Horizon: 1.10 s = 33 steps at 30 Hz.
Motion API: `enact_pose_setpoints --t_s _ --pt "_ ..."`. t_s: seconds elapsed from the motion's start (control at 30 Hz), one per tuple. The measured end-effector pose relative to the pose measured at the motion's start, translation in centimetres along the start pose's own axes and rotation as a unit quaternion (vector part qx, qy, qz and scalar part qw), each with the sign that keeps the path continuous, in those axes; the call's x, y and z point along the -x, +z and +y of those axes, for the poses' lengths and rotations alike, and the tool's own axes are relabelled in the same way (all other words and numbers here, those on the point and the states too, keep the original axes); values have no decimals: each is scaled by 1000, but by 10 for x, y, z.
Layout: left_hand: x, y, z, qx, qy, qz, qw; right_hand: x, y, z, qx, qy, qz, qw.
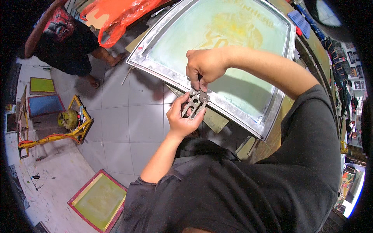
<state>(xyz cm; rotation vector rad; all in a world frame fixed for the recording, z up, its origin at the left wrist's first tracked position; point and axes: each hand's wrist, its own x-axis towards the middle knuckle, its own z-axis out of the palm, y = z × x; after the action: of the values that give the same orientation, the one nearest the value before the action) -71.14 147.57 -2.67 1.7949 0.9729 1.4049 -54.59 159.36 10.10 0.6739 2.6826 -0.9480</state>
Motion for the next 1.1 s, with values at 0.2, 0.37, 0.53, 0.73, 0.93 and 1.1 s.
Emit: enact_pose_setpoints --t_s 0.2,0.37,0.53,0.73,0.93,1.1 --pt "0 1 -2 14 -6 8 1000 11 9 4 44 -55 79 994" --pt "-1 0 3 -1 4 7 1000 21 21 22 47 -56 91 993" --pt "1 3 -1 -10 18 23 1000 41 37 10 68 1 149 987" --pt "-1 -1 0 -31 18 10 999 59 43 -30 286 15 259 923" --pt "-19 -23 17 -175 138 -88 971 55 41 -21 332 -51 302 892" --pt "-50 -42 29 -213 181 -183 943 53 -9 -13 299 101 341 885"
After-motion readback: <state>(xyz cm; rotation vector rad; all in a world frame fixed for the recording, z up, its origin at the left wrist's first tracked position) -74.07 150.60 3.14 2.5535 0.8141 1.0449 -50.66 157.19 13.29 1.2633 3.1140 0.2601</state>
